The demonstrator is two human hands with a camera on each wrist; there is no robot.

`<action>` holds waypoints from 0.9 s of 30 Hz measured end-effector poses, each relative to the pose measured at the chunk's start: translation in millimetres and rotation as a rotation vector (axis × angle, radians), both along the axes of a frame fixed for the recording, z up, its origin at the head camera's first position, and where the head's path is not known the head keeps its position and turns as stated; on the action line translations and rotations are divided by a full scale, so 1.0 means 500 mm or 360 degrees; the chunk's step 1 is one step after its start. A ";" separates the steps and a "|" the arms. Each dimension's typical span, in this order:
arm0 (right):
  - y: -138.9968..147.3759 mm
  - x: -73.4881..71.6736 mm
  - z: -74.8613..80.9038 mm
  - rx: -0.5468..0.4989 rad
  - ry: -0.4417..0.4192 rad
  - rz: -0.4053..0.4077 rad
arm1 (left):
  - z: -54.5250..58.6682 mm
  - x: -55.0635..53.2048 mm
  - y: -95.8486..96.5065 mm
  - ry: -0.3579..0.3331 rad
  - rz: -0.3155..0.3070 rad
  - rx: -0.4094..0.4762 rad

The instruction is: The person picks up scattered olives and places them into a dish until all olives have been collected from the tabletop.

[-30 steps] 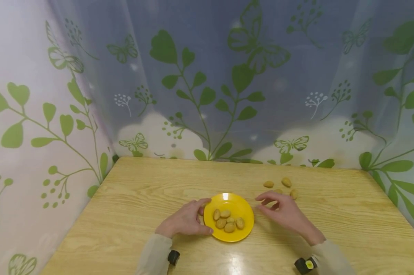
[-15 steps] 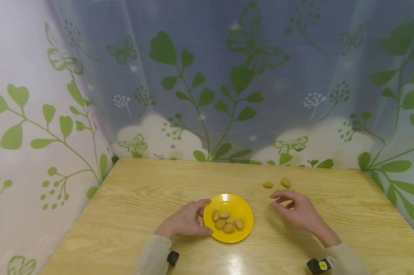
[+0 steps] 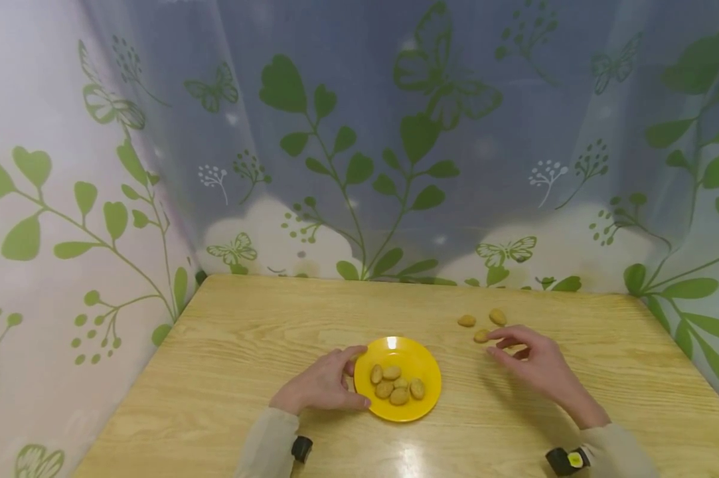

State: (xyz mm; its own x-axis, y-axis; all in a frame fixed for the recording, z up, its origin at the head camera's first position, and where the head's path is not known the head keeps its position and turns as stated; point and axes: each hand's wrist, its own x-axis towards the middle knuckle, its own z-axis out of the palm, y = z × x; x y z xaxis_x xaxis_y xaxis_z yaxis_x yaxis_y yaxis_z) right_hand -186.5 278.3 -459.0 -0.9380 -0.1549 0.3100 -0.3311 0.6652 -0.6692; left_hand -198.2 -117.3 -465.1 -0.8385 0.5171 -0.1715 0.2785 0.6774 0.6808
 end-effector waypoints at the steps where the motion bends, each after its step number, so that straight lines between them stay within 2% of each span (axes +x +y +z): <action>1: 0.002 0.000 0.001 0.0001 0.0005 -0.0010 | 0.001 0.000 0.000 0.0000 0.0000 0.0000; 7: 0.016 -0.003 0.004 -0.0008 0.0008 -0.0029 | 0.000 -0.001 0.000 0.0006 0.0001 -0.0006; 27: 0.062 -0.021 -0.016 0.0060 0.0048 -0.0077 | 0.000 0.001 -0.001 -0.0023 0.0006 0.0005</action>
